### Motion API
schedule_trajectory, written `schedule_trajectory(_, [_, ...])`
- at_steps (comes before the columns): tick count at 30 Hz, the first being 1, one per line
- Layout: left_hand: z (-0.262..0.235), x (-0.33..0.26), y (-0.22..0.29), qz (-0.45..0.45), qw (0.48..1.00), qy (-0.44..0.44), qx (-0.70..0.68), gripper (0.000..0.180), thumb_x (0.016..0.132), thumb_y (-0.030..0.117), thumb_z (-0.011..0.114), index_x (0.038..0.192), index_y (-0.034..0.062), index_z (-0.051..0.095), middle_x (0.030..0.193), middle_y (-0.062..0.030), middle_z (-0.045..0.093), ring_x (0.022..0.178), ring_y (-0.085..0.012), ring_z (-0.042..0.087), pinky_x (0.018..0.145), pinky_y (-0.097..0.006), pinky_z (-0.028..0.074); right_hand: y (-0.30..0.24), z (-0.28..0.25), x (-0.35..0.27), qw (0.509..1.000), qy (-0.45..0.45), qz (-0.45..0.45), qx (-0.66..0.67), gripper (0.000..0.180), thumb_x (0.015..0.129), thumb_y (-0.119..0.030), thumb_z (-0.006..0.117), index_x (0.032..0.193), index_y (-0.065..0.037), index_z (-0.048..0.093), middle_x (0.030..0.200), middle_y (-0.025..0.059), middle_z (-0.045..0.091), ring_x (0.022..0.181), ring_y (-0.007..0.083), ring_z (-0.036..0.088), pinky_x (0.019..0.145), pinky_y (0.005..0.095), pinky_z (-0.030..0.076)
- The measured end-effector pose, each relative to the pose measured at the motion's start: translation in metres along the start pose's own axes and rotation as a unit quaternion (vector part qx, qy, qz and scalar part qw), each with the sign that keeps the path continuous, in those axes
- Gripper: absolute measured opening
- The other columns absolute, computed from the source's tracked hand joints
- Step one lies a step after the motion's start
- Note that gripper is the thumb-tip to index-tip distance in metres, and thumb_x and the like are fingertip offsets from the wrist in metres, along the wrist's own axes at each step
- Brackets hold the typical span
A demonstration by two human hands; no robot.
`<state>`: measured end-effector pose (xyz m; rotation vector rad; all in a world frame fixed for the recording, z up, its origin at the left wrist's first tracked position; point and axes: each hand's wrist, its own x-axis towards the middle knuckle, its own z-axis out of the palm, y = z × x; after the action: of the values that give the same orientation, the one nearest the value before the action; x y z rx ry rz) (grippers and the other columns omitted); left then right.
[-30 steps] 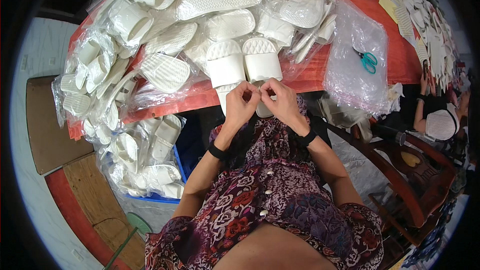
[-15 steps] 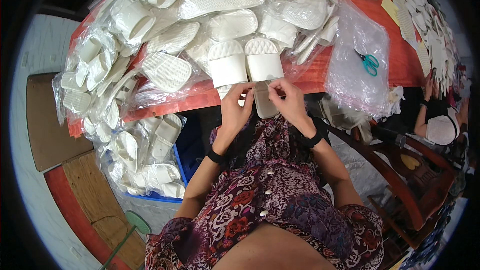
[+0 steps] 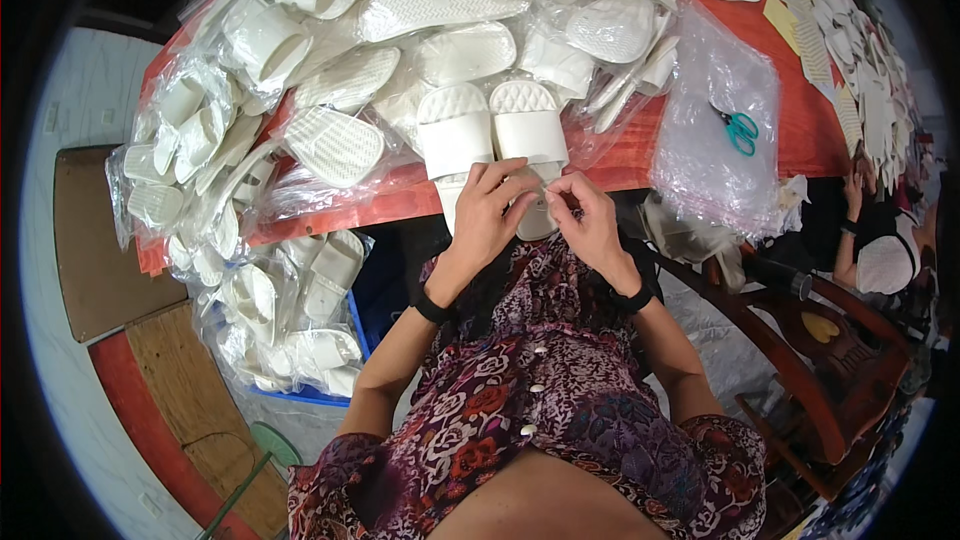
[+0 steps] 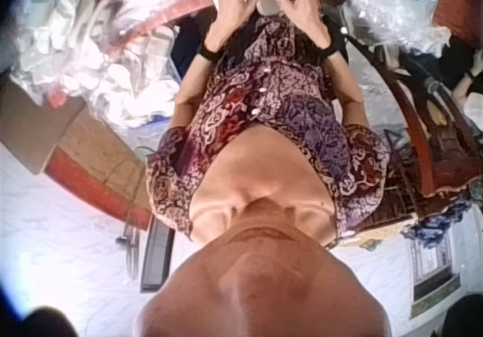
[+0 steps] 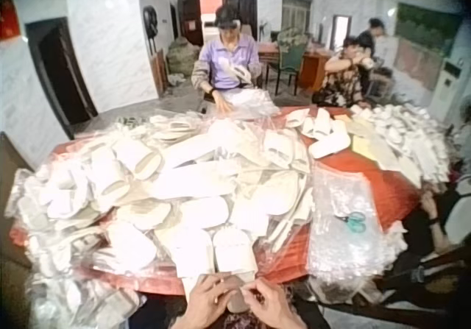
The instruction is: Packing finished white sandals into plastic bags at a manufacturing facility.
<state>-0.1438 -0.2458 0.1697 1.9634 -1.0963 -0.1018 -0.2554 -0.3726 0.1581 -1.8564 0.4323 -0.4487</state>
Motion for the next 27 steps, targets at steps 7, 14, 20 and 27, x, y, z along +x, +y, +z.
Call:
schedule_trajectory(7, [0.012,-0.005,-0.01,-0.076,0.982,-0.073,-0.156,0.007,0.083,0.003,0.06,0.089,0.0007,0.056,0.079,-0.007,0.056,0.068,-0.0166,0.051,0.061,-0.028,0.042,0.005,-0.002,0.003,0.999,-0.016,0.017,0.035,0.007,0.085,-0.005,0.059,0.086,0.001,0.054,0.073,0.0034,0.055,0.067,0.0084,0.053,0.06,0.0236,0.043])
schedule_trajectory(14, [0.015,-0.008,-0.011,-0.111,0.972,-0.075,-0.191,0.008,0.085,0.004,0.055,0.092,0.0001,0.053,0.081,-0.0123,0.054,0.069,-0.0265,0.053,0.06,-0.033,0.042,0.02,0.002,0.01,0.974,-0.105,0.109,0.17,0.008,0.087,-0.01,0.056,0.083,-0.003,0.054,0.073,-0.0031,0.053,0.068,0.0041,0.049,0.06,0.0207,0.039])
schedule_trajectory(20, [0.021,-0.009,-0.013,-0.072,0.983,-0.033,-0.168,0.004,0.084,-0.001,0.055,0.088,-0.0004,0.053,0.075,-0.0068,0.049,0.063,-0.0144,0.046,0.057,-0.026,0.039,0.025,0.004,0.014,0.958,-0.143,0.117,0.219,0.009,0.087,-0.01,0.055,0.081,-0.004,0.052,0.071,-0.0045,0.05,0.067,0.0029,0.046,0.058,0.0199,0.037])
schedule_trajectory(27, [0.019,-0.013,-0.012,-0.088,0.986,-0.041,-0.136,0.006,0.082,-0.003,0.057,0.086,-0.0009,0.054,0.075,-0.0097,0.052,0.062,-0.0183,0.049,0.056,-0.028,0.04,0.034,0.006,0.011,0.973,-0.133,0.093,0.161,0.009,0.087,-0.01,0.055,0.083,-0.003,0.052,0.071,-0.0046,0.049,0.065,0.0022,0.043,0.057,0.0203,0.036])
